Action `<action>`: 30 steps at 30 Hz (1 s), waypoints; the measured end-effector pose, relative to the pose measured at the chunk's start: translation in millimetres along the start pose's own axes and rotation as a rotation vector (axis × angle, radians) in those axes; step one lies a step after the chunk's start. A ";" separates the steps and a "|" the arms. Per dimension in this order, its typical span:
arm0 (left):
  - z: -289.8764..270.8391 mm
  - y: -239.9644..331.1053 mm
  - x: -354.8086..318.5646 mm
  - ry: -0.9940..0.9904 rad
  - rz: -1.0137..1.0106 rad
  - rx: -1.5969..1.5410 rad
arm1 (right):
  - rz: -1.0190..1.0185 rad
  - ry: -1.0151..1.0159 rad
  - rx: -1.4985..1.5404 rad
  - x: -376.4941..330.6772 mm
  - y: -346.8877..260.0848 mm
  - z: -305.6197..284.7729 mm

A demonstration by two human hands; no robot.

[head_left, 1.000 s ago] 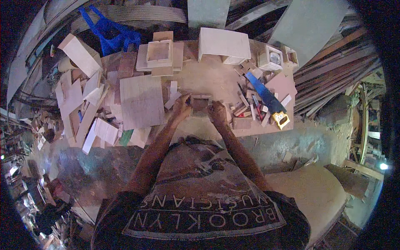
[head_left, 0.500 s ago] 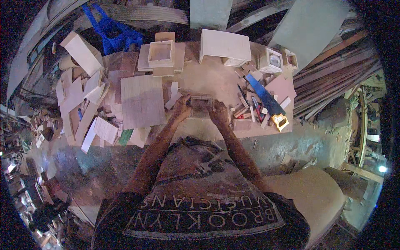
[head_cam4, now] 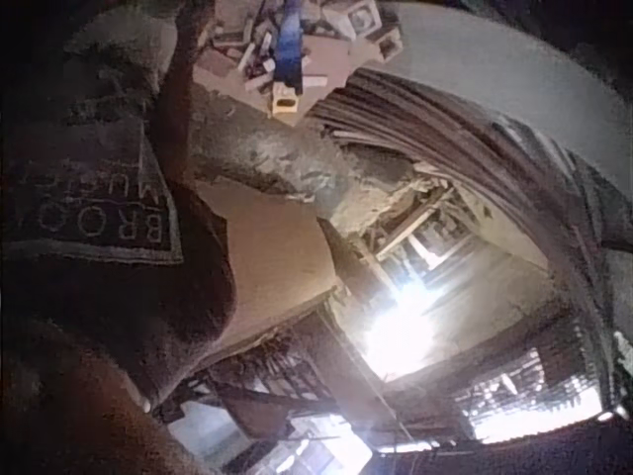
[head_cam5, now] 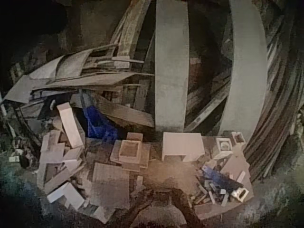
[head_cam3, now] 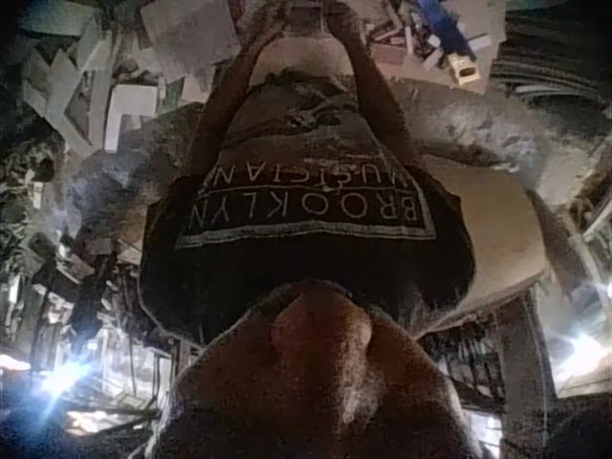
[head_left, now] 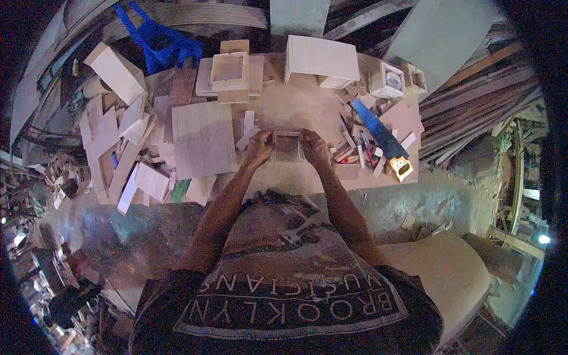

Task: Manually assembling and checking the fit of small wooden frame components on a workbench.

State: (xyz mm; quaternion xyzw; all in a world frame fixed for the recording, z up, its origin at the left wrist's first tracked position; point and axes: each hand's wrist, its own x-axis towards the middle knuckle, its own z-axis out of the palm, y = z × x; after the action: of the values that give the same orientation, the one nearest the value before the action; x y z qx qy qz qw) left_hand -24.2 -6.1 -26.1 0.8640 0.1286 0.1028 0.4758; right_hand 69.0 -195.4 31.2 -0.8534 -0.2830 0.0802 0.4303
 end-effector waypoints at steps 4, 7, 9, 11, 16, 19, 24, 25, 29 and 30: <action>-5.6 8.5 -2.8 0.022 0.030 0.058 | 0.066 -0.037 0.003 0.5 -4.4 -0.6; -8.8 25.0 -0.8 0.069 0.025 -0.016 | -0.069 0.047 -0.011 -1.2 7.3 2.8; -18.2 34.0 1.6 -0.003 -0.016 -0.016 | -0.076 0.053 -0.017 -1.7 6.4 5.3; -22.4 38.2 3.7 -0.074 -0.054 -0.017 | -0.083 0.063 -0.028 -1.9 8.0 8.6; -21.4 36.8 3.1 -0.089 -0.138 0.025 | 0.071 -0.041 -0.156 -1.6 14.1 13.3; -19.0 35.2 7.2 -0.125 -0.027 0.041 | -0.152 0.100 -0.105 -5.8 30.7 16.1; -29.8 36.5 9.4 -0.184 -0.089 0.032 | 0.005 0.044 0.102 -5.4 46.4 -0.4; -32.1 50.0 11.7 -0.213 -0.164 0.009 | 0.127 0.046 0.212 -8.8 70.3 -5.8; -61.5 41.8 9.4 -0.259 -0.009 0.146 | 0.093 -0.223 -0.059 -3.7 34.6 -38.6; -62.7 43.4 9.2 -0.309 0.074 0.225 | 0.099 -0.219 -0.061 -7.5 33.1 -41.8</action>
State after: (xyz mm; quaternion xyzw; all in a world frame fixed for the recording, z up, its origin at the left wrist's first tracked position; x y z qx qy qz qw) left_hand -28.9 24.5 44.3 0.9213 0.0330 -0.0285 0.3863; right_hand 92.5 -243.9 30.4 -0.8650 -0.2883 0.1854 0.3664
